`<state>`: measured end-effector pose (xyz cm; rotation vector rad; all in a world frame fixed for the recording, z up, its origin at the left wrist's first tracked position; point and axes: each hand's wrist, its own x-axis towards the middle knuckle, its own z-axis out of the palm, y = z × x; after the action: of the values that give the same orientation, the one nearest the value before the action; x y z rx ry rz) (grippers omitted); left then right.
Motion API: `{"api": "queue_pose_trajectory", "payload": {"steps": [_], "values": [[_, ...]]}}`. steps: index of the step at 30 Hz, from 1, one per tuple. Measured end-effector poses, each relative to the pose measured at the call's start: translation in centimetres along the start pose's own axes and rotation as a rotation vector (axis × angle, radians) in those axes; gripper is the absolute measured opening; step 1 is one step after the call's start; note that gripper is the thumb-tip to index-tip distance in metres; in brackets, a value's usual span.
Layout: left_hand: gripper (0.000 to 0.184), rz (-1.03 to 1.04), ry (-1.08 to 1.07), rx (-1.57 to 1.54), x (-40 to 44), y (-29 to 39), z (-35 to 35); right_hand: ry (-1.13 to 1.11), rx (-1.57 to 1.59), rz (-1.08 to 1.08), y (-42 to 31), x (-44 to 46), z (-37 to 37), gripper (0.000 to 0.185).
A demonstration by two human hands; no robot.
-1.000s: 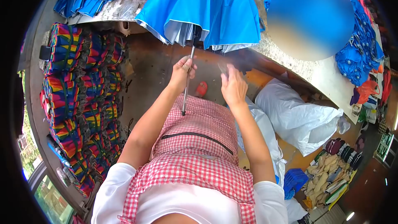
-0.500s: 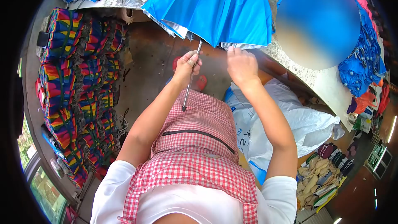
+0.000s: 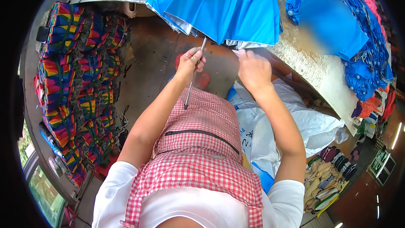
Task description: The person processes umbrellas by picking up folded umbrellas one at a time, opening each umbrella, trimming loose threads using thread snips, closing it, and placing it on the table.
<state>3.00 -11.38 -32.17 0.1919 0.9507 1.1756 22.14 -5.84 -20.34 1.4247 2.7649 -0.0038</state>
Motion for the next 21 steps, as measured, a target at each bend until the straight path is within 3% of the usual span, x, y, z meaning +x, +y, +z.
{"api": "queue_pose_trajectory", "payload": {"steps": [4,5,6,9,14,21], "values": [[0.017,0.019,0.027,-0.005,0.1,-0.2,0.1,-0.057,0.669,0.412,1.4,-3.9,4.4,0.029],[0.017,0.011,0.032,-0.007,0.1,-0.2,0.1,0.083,1.081,0.491,1.8,-5.2,8.6,0.037],[0.017,0.001,0.038,-0.007,0.2,-0.2,0.1,-0.078,1.456,0.794,0.8,-4.9,7.0,0.035],[0.018,-0.002,0.026,0.024,0.1,-0.1,0.2,0.074,1.851,0.940,-1.0,-4.6,8.4,0.031],[0.019,-0.013,0.028,0.052,-0.2,0.4,0.4,0.150,2.025,0.984,-1.7,-2.7,9.0,0.029],[0.019,-0.030,0.028,0.034,0.0,0.4,0.3,0.092,2.087,0.958,-1.6,-4.3,9.0,0.031]]}}
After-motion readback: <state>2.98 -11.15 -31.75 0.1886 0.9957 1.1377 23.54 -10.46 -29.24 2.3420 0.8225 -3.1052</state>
